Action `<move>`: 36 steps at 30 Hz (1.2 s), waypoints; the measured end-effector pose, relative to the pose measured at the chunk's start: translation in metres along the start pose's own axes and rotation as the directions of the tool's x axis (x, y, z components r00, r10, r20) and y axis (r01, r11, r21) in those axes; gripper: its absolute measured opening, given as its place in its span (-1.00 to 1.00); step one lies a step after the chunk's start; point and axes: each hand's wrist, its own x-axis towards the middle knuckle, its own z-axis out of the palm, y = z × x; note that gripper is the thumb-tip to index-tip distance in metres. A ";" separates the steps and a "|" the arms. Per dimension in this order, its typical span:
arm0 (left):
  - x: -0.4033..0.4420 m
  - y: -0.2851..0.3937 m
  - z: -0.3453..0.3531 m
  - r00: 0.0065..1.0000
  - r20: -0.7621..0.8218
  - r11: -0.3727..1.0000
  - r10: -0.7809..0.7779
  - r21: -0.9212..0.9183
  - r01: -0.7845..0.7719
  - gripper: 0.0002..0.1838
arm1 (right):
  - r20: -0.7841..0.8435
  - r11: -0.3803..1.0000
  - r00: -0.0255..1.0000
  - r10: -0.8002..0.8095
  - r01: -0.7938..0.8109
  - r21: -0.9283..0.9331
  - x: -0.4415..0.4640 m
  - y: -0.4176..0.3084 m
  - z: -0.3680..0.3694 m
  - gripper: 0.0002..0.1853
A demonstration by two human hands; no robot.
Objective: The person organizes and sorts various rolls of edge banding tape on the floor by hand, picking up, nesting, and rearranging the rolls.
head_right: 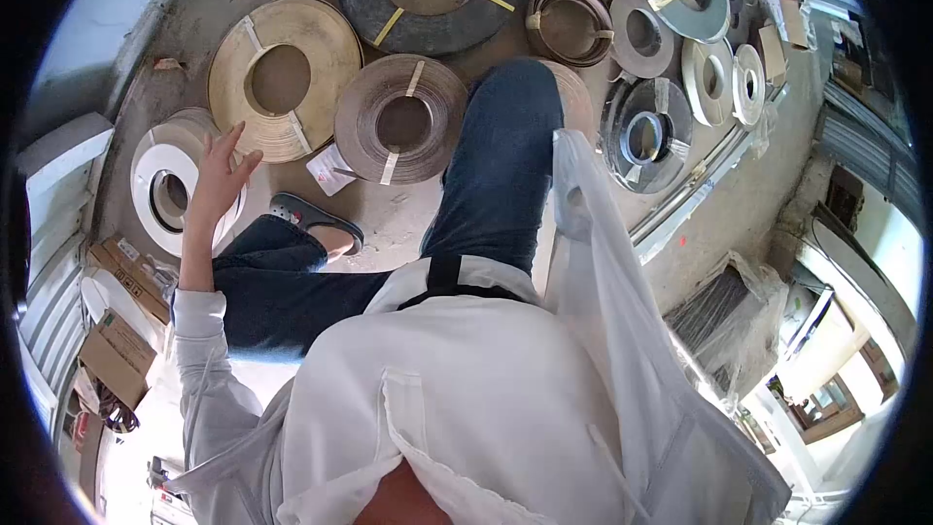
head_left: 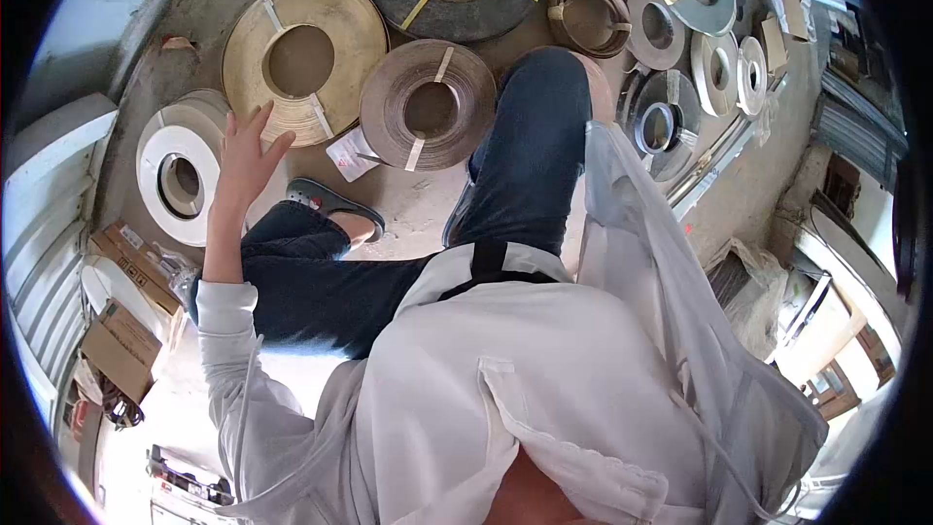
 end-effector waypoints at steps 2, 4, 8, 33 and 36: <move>-0.004 0.010 0.003 1.000 -0.010 0.999 0.022 -0.037 -0.022 -0.37 | -0.011 0.999 1.000 -0.030 0.029 -0.025 0.010 -0.010 -0.006 -0.58; -0.008 0.019 0.003 1.000 -0.007 1.000 0.010 -0.011 -0.010 -0.38 | -0.009 0.997 0.998 -0.064 0.063 -0.046 0.024 -0.020 -0.007 -0.57; -0.017 0.036 -0.001 1.000 -0.005 0.998 -0.028 0.054 0.028 -0.40 | 0.033 0.985 0.988 -0.154 0.156 -0.073 0.058 -0.032 -0.007 -0.56; -0.045 0.221 0.078 0.524 0.185 0.551 0.831 -0.394 -0.735 -0.63 | 0.456 0.951 0.853 0.255 -0.138 -0.275 0.044 -0.092 -0.126 -0.52; -0.034 0.210 0.058 0.692 0.065 0.640 0.719 -0.452 -0.621 -0.63 | -0.026 0.941 0.990 -0.138 0.139 0.308 0.057 -0.147 -0.152 -0.41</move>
